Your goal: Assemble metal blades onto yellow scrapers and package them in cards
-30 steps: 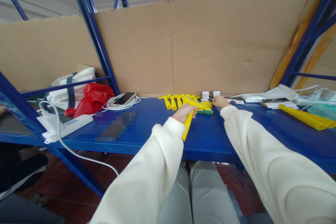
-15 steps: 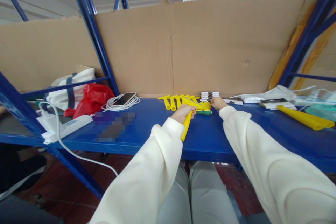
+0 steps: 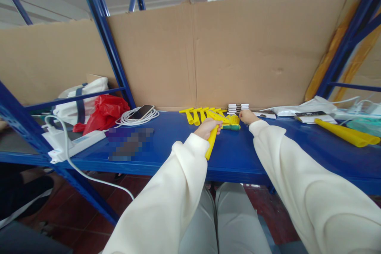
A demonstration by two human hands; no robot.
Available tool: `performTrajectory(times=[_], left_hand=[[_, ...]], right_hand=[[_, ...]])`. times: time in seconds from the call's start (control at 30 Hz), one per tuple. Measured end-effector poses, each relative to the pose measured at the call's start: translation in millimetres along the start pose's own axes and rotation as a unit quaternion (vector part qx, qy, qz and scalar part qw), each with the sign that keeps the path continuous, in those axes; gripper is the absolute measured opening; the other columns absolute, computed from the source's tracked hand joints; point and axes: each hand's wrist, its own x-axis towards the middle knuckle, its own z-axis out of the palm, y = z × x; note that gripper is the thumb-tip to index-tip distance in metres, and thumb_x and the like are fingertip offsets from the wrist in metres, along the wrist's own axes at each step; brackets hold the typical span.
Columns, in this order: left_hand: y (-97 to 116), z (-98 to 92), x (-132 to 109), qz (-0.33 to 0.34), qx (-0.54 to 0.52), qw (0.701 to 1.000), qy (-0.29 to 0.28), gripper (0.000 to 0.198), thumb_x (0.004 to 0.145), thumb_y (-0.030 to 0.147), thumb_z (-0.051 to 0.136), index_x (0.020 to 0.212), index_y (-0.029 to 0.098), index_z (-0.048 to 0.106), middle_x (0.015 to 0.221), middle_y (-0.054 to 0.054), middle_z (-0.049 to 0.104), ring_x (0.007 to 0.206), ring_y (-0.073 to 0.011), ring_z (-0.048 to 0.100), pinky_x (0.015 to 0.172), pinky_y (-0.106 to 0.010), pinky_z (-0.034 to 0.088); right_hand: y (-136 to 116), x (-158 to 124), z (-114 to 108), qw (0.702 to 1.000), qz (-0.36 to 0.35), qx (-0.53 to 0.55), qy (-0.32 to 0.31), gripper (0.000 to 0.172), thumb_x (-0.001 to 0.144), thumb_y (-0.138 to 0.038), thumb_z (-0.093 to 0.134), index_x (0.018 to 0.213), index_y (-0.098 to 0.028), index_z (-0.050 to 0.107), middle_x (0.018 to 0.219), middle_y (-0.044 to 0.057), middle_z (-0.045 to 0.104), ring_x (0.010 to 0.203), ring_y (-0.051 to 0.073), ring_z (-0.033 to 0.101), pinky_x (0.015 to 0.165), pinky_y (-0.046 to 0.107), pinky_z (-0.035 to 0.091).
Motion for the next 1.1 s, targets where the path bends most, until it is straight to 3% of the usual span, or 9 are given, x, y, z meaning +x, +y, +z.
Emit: performTrajectory(times=[0.23, 0.43, 0.63, 0.8, 1.1], left_hand=[[0, 0.3, 0, 0.001, 0.001, 1.0, 0.005, 0.034, 0.093, 0.0, 0.053, 0.065, 0.017, 0.048, 0.047, 0.005, 0.046, 0.039, -0.0056, 0.039, 0.04, -0.017, 0.029], [-1, -1.2, 1, 0.001, 0.0, 1.0, -0.002, 0.029, 0.089, 0.003, 0.062, 0.067, 0.017, 0.05, 0.048, 0.005, 0.047, 0.039, -0.0057, 0.039, 0.041, -0.017, 0.03], [1, -0.1, -2, 0.0, 0.007, 1.0, 0.008, 0.031, 0.09, 0.001, 0.059, 0.065, 0.017, 0.049, 0.048, 0.005, 0.047, 0.04, -0.006, 0.039, 0.042, -0.018, 0.03], [2, 1.7, -5, 0.01, 0.01, 1.0, 0.021, 0.037, 0.093, -0.002, 0.05, 0.061, 0.016, 0.049, 0.047, 0.004, 0.046, 0.041, -0.0064, 0.038, 0.043, -0.019, 0.029], [-1, 0.0, -1, 0.008, 0.006, 1.0, 0.029, 0.033, 0.089, -0.002, 0.055, 0.063, 0.016, 0.05, 0.048, 0.004, 0.046, 0.041, -0.0064, 0.039, 0.042, -0.019, 0.03]], right_hand=[[-1, -2, -2, 1.0, 0.0, -0.014, -0.017, 0.034, 0.085, -0.005, 0.055, 0.109, -0.011, 0.079, 0.115, 0.018, 0.077, 0.111, 0.025, 0.073, 0.094, 0.027, 0.053], [0, -3, -6, 0.999, -0.016, -0.017, -0.028, 0.034, 0.086, -0.005, 0.054, 0.108, -0.01, 0.079, 0.113, 0.018, 0.078, 0.112, 0.024, 0.072, 0.095, 0.025, 0.052], [-2, -6, -6, 0.999, -0.019, -0.021, -0.02, 0.031, 0.088, -0.006, 0.055, 0.107, -0.01, 0.079, 0.113, 0.019, 0.078, 0.112, 0.025, 0.073, 0.095, 0.027, 0.052], [-5, -8, -7, 0.999, -0.016, -0.025, -0.019, 0.032, 0.09, -0.007, 0.052, 0.11, -0.008, 0.077, 0.118, 0.021, 0.076, 0.115, 0.027, 0.071, 0.096, 0.029, 0.053], [-10, -13, -10, 0.999, -0.017, -0.033, -0.017, 0.035, 0.092, -0.007, 0.05, 0.115, -0.006, 0.076, 0.119, 0.024, 0.075, 0.119, 0.03, 0.07, 0.099, 0.033, 0.053]])
